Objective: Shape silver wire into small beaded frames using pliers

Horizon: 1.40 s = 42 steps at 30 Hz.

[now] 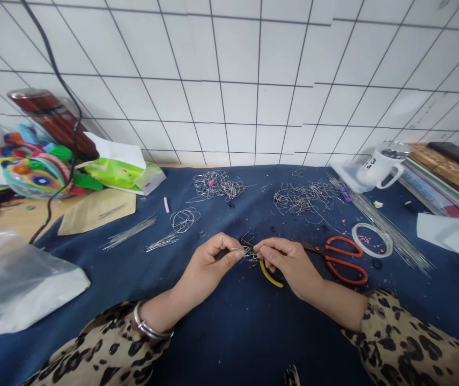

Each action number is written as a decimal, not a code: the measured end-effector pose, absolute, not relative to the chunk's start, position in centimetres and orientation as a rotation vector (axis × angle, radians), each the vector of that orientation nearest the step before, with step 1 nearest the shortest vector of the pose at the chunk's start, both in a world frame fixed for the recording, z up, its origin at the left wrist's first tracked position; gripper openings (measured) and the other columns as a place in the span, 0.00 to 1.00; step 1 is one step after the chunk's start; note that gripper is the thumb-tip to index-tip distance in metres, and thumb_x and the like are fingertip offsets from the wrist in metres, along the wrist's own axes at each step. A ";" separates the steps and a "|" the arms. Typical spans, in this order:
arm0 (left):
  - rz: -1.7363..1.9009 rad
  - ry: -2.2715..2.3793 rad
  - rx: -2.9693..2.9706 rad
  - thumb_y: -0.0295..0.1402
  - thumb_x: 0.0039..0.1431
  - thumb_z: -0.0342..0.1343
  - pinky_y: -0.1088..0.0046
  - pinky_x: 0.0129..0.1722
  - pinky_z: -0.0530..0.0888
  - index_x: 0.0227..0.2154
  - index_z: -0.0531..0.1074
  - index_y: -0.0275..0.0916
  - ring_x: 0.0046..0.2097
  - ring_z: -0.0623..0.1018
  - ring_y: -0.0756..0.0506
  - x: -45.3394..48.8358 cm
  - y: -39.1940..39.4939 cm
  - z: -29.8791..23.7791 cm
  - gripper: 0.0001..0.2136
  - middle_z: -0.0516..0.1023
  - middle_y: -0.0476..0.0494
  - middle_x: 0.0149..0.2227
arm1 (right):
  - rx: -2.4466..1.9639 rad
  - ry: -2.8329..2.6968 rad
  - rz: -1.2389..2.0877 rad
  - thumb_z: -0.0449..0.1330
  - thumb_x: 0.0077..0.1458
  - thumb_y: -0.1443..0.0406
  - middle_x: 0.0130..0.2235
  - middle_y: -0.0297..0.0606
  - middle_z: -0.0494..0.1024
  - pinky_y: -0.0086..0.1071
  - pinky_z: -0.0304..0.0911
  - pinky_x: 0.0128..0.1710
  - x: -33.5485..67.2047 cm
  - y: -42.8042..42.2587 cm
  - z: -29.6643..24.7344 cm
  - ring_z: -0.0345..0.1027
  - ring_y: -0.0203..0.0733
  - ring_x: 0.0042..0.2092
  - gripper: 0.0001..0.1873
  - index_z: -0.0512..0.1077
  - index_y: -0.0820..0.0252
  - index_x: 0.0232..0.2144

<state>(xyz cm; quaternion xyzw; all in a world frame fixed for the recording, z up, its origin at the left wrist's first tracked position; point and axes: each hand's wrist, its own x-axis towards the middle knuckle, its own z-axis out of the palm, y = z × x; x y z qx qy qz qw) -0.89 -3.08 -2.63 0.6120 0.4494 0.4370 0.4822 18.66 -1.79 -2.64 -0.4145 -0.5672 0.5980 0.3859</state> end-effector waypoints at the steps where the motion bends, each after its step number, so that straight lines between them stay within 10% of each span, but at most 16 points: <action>1: 1.058 1.097 1.496 0.32 0.57 0.55 0.70 0.41 0.68 0.30 0.66 0.37 0.37 0.72 0.49 -0.9 -3.1 -2.6 0.05 0.73 0.46 0.34 | -1.062 -1.456 1.517 0.57 0.54 0.60 0.28 0.34 0.70 0.28 0.56 0.26 18.7 -1.8 -2.6 0.58 0.31 0.26 0.11 0.75 0.59 0.36; 42: 0.959 1.115 1.651 0.31 0.55 0.55 0.72 0.35 0.69 0.28 0.67 0.36 0.33 0.71 0.49 -0.8 -3.1 -2.5 0.04 0.71 0.47 0.30 | -1.011 -1.261 1.723 0.60 0.50 0.63 0.27 0.32 0.71 0.28 0.52 0.27 18.0 -1.9 -2.8 0.57 0.30 0.26 0.08 0.75 0.59 0.33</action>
